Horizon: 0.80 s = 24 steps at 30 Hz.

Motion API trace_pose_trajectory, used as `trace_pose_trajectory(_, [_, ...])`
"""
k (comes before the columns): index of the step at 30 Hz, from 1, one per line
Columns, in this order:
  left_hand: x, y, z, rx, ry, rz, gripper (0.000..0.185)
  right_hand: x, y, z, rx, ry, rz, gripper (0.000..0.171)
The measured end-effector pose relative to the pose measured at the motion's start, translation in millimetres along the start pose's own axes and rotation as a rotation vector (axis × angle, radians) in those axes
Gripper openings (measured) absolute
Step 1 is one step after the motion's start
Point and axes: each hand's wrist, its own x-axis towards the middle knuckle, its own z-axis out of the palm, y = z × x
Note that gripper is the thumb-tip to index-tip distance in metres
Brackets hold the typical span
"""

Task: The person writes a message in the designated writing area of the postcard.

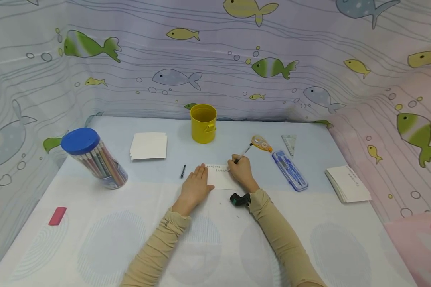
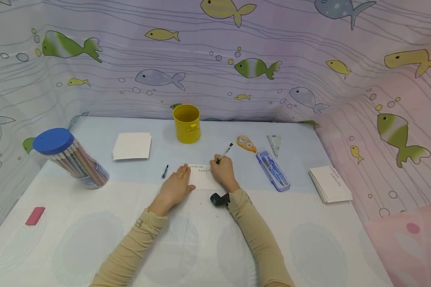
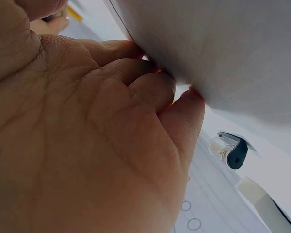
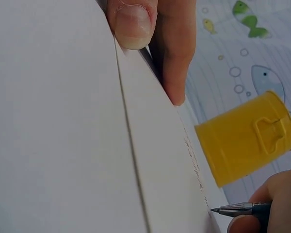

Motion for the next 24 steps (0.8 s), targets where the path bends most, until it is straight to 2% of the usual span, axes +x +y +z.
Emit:
trace_pose_trajectory(7, [-3.2,0.2,-3.3,0.003,0.001,-0.001,0.072,1.4,0.8,1.4,-0.071,0.002,-0.026,0.040])
trace_pose_trajectory(15, [-1.6,-0.2,-1.5,0.002,-0.012,-0.005,0.073,1.3,1.1,1.1,-0.059,0.008,-0.027,0.041])
trace_pose_trajectory(24, [-1.7,-0.8,-1.5,-0.005,0.002,-0.003,0.073,2.1,-2.0,1.0,-0.120,0.005,-0.019,0.043])
